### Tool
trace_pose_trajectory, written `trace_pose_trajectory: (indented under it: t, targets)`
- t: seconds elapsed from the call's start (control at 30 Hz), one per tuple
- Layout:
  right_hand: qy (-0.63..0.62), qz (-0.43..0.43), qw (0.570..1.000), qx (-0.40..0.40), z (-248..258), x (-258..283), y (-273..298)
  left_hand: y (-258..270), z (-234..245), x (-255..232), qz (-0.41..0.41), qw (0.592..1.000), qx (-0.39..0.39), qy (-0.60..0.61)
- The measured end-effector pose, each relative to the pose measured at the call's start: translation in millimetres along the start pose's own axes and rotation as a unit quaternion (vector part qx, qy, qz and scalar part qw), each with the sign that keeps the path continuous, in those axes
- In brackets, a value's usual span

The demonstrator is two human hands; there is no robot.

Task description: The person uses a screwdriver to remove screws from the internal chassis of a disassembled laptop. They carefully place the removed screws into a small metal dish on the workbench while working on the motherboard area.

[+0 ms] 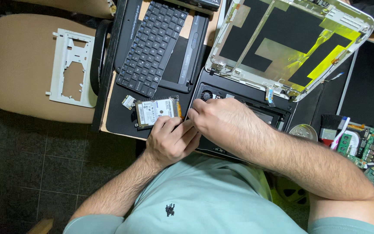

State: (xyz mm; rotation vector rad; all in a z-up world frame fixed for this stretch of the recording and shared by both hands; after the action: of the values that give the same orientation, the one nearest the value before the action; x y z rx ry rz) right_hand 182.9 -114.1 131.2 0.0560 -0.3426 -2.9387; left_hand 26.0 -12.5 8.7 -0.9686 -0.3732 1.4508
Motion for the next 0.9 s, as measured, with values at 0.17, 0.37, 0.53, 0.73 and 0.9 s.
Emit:
trace_pose_trajectory:
  t: [0.17, 0.37, 0.53, 0.73, 0.9]
  targets:
    - [-0.002, -0.002, 1.0, -0.002, -6.8, 1.2, -4.5, -2.2, 1.8, -1.3, -0.003, 1.0, 0.006, -0.01]
    - [-0.028, -0.024, 0.999, 0.0, -14.1, 4.5, -6.7, -0.9, 1.1, -0.8, -0.004, 1.0, 0.006, -0.013]
    - [-0.053, -0.042, 0.998, -0.004, -16.0, 0.4, -7.9, -3.9, 2.3, -1.7, -0.011, 1.0, 0.005, -0.012]
    - [-0.042, -0.057, 0.997, -0.014, -18.1, 4.3, -11.6, 5.9, -5.2, 0.1, -0.01, 1.0, 0.007, -0.014]
    - [-0.066, -0.071, 0.995, -0.028, -10.3, 4.8, -5.1, -1.7, -1.8, -2.9, -0.004, 1.0, -0.003, 0.001]
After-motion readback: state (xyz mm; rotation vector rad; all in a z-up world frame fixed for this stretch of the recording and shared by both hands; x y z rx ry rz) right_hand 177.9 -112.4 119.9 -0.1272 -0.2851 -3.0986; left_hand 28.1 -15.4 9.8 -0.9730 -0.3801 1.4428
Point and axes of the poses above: each hand's wrist, its own y-axis away from the middle knuckle, its own z-axis out of the back of the hand, x = y × z, the point moved 2 cm from there along -y, towards the middle knuckle, and after that the axes turned 6 degrees about z, right-handed, at the moved point
